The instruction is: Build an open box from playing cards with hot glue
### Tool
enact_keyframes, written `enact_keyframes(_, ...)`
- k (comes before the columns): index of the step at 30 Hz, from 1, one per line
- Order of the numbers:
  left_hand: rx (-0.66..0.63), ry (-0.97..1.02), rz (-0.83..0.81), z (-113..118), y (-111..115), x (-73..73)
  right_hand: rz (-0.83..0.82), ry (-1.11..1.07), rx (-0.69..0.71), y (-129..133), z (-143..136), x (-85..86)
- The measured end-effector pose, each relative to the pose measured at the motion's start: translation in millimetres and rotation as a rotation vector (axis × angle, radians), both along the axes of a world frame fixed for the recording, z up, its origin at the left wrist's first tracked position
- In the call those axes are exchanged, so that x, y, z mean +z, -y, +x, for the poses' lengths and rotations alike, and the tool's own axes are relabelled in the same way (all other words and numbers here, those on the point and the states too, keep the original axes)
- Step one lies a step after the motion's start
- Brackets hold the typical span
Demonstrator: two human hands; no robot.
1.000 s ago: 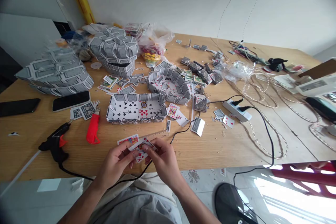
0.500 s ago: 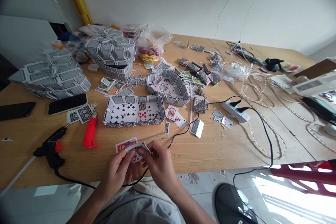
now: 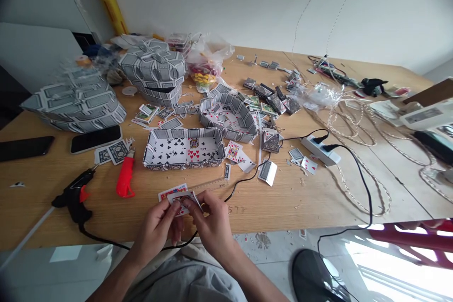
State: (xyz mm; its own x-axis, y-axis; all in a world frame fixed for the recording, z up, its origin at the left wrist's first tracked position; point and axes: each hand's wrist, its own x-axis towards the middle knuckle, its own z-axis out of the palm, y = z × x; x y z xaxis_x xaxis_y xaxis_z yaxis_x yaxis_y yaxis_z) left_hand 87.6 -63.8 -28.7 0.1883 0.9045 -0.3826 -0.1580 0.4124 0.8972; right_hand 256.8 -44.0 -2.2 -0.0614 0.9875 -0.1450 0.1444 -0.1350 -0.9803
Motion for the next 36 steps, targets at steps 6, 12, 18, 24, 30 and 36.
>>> enact_keyframes(6,-0.045,0.032,0.019,-1.2,-4.2,6.6,-0.010,-0.065,-0.014,1.2,7.0,0.3)
enact_keyframes(12,-0.032,-0.025,0.069,-18.0,-7.2,2.1,0.131,0.076,-0.181,-27.2,67.0,-6.6)
enact_keyframes(18,0.012,-0.071,0.114,-24.2,-5.5,-5.1,0.285,0.609,-0.377,-74.8,136.3,-11.1)
enact_keyframes(24,-0.106,-0.242,0.244,-19.6,-7.4,-0.8,0.374,0.635,-0.354,-96.5,141.0,-25.0)
enact_keyframes(30,-0.115,-0.273,0.277,-22.1,-7.0,-2.7,0.397,0.659,-0.349,-106.2,140.5,-34.8)
enact_keyframes(36,-0.151,-0.280,0.292,-22.0,-7.8,2.0,0.453,0.780,-0.245,-106.6,132.0,-32.2)
